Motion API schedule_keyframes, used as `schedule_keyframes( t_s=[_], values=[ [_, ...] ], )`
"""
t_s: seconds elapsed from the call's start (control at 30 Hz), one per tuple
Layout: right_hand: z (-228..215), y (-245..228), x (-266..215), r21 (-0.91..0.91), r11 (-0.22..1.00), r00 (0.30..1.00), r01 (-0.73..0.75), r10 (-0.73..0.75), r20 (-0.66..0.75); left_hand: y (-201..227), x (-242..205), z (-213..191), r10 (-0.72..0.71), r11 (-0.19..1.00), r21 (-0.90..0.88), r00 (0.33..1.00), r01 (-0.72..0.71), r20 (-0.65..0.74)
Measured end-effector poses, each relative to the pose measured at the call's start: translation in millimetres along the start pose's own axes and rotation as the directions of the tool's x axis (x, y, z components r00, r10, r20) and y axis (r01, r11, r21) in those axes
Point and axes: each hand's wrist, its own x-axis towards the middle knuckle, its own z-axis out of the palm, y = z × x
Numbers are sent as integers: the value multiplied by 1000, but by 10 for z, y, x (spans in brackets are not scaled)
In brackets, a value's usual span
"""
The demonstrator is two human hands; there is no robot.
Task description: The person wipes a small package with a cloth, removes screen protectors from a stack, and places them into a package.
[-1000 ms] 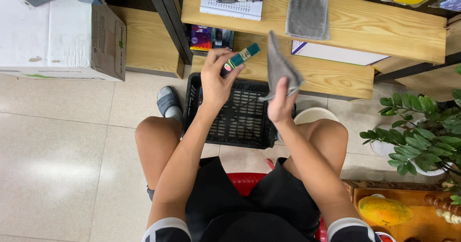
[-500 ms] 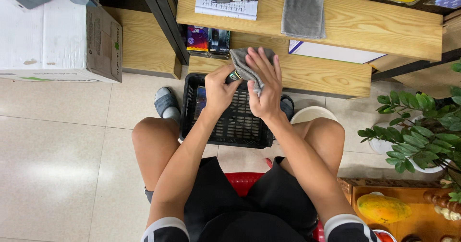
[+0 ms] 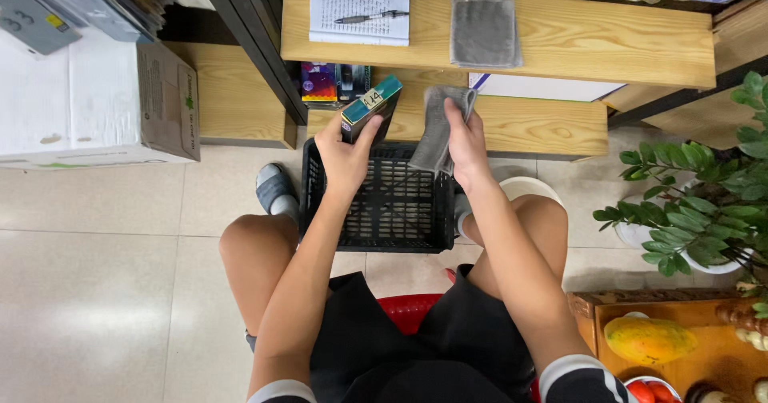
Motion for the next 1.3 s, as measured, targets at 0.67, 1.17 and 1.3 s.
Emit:
schedule_keyframes(
  t_s=[0.67,1.17,1.3],
  values=[
    [-1086,-383,268,-210,806,789,554,-588,-178,-11,98,-89,-57,994,-95,992,46,-114],
    [-3309,-122,-136,-852,502,980,147,-193,55,242,6,-25,-38,999,-39,998,36,-58],
    [-3498,-21,-213,-988,-148,974,52,-213,83,123,-36,17,-7,1000,-29,999,6,-37]
  ],
)
